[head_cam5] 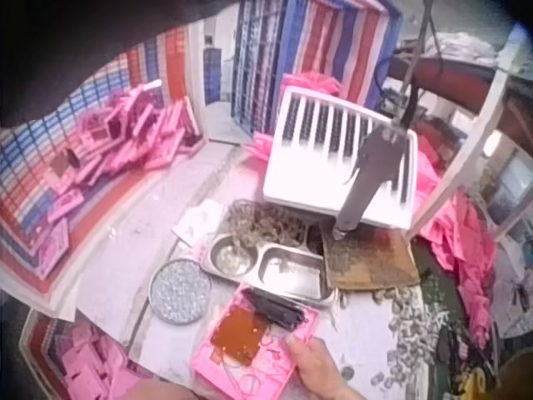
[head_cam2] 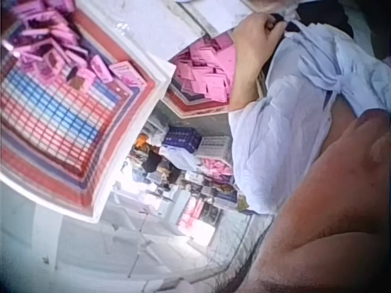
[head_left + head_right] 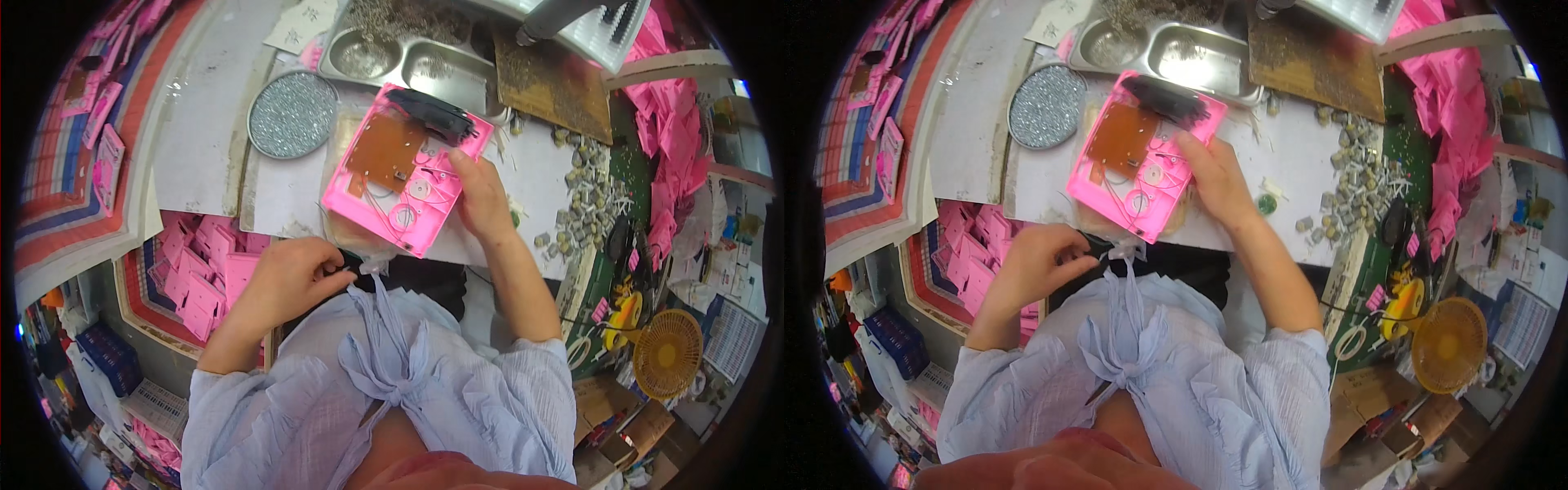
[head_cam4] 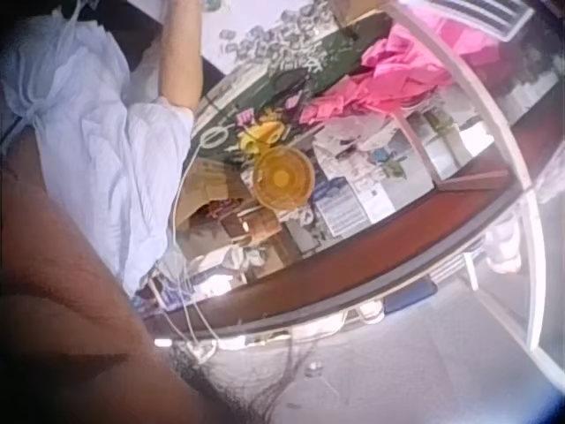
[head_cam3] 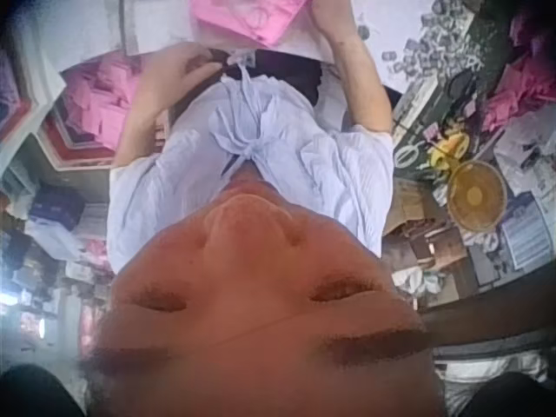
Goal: Assembling, soldering, and screwing together components of a pink electronic device.
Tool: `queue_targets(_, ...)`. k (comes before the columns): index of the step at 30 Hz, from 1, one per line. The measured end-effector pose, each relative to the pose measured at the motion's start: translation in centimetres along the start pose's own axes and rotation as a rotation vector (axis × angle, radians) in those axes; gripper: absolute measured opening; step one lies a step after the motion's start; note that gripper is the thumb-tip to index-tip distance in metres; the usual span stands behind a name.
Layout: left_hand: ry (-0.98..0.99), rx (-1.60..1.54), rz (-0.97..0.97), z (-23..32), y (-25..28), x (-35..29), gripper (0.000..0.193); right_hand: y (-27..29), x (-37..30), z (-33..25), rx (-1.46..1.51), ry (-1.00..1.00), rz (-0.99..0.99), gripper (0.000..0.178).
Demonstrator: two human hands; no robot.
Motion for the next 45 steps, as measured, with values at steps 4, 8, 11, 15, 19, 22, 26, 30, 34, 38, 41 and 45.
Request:
queue_targets(4, -0.612, 0.087, 0.567, 1.2, -0.2, 1.9, 0.049, 0.9, 0.2, 0.5, -0.275, -0.067, -0.087, 0.037)
queue_targets(8, -0.666, 0.288, 0.391, 0.5, -1.9, 3.9, 0.045, 0.4, 0.8, -0.9, -0.819, 0.247, 0.109, 0.038)
queue_targets(11, -0.695, 0.348, 0.461, -0.1, -2.4, 4.4, 0.036, 0.5, 1.9, -0.6, -1.096, 0.489, 0.173, 0.036)
queue_targets(15, -0.716, 0.367, 0.458, -0.4, -2.3, 5.1, 0.022, 0.7, 2.6, 0.0, -1.133, 0.565, 0.156, 0.033)
queue_targets(19, -0.747, 0.369, 0.367, -0.6, -2.0, 5.5, 0.014, 0.5, 2.4, -0.2, -1.226, 0.593, 0.099, 0.028)
queue_targets(22, -0.728, 0.323, 0.323, -0.5, -1.6, 5.9, 0.015, 0.7, 2.0, 0.0, -1.098, 0.462, 0.110, 0.030)
queue_targets(26, -0.673, 0.265, 0.284, 0.6, -1.2, 6.3, 0.022, 1.6, 1.0, 1.2, -0.810, 0.260, 0.178, 0.026)
queue_targets(30, -0.624, 0.185, 0.516, 3.3, -2.4, 7.2, 0.034, 1.6, -0.8, 1.2, -0.725, 0.307, 0.287, 0.014)
queue_targets(34, -0.638, 0.294, 0.552, 3.9, -3.1, 7.2, 0.038, 0.0, -5.4, -0.4, -0.772, 0.587, -0.054, 0.010)
queue_targets(38, -0.822, 0.373, 0.539, 2.7, -4.6, 7.8, 0.033, -2.2, -9.5, -2.4, -0.617, 0.547, -0.613, 0.019)
queue_targets(41, -0.924, 0.349, 0.562, 1.7, -4.5, 7.1, 0.020, -0.6, -7.7, -2.2, -0.542, 0.525, -0.455, 0.022)
queue_targets(45, -1.060, 0.309, 0.482, 0.5, -4.1, 5.8, 0.019, -2.4, -3.9, -0.5, -0.921, 0.806, -0.242, 0.034)
Point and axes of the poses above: each hand's wrist, its own x-axis towards the middle knuckle, its own y-axis out of the back of the hand, z = x × y, the point moved 2 cm from there along x, towards the middle knuckle, and after that the axes turned 4 degrees about z, right-handed, at the moved point
